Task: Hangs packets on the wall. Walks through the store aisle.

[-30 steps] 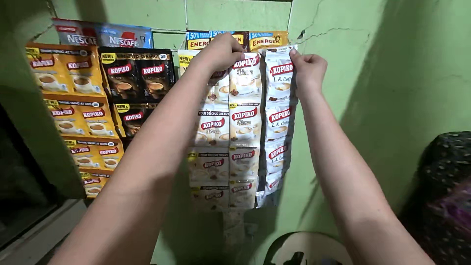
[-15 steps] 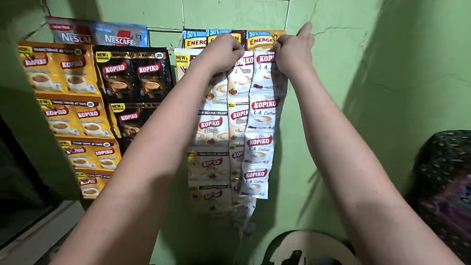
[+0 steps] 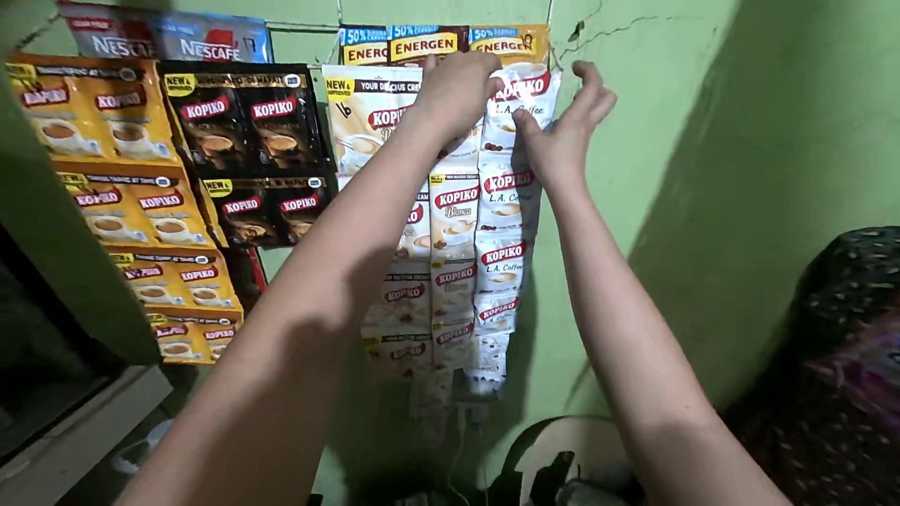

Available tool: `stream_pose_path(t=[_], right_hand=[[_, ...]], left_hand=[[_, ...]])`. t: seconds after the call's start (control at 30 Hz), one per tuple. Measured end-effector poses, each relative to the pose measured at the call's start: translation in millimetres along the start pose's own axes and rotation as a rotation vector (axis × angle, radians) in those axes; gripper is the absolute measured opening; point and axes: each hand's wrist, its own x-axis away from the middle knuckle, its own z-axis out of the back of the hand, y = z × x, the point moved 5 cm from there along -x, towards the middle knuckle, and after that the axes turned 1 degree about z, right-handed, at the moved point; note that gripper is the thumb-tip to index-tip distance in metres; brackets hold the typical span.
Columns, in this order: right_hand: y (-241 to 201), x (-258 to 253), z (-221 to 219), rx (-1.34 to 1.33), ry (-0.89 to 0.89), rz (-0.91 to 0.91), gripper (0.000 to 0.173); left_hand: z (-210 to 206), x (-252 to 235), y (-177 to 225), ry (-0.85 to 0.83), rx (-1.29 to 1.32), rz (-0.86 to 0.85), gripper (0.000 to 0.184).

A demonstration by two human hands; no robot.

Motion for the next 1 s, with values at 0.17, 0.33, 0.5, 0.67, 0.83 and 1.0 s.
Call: stream_pose_path(t=[0.17,0.33,0.5,0.67,0.83,1.0], right_hand=[[24,9,-5,-0.141,-0.133,-0.203,0.061],[34,0,-4,-0.220,-0.170,-0.245,0.037],[6,-13,3,-0.264,-0.346,-0.350,0.033],[-27,-45,9,-0.540,-0.388,-0.385,0.027],[-56,-74,24,-0.696,-0.310,-0.262,0.022],[-71,-43,61,-0.813,-0.234,-0.062,0.023]], left_hand=[[-11,6,-2,0.160,-0.057,-0.003,0.043],[-5,33,-6,0.388,0.087,0.396,0.051],[11,57,-16,0.316,0.365,0.653,0.061],[17,52,-41,0.243,0.573,0.670,0.054],[19,48,-41,0.164,0.717,0.738,0.044],[17,50,-39,0.174,0.819,0.757,0.039]])
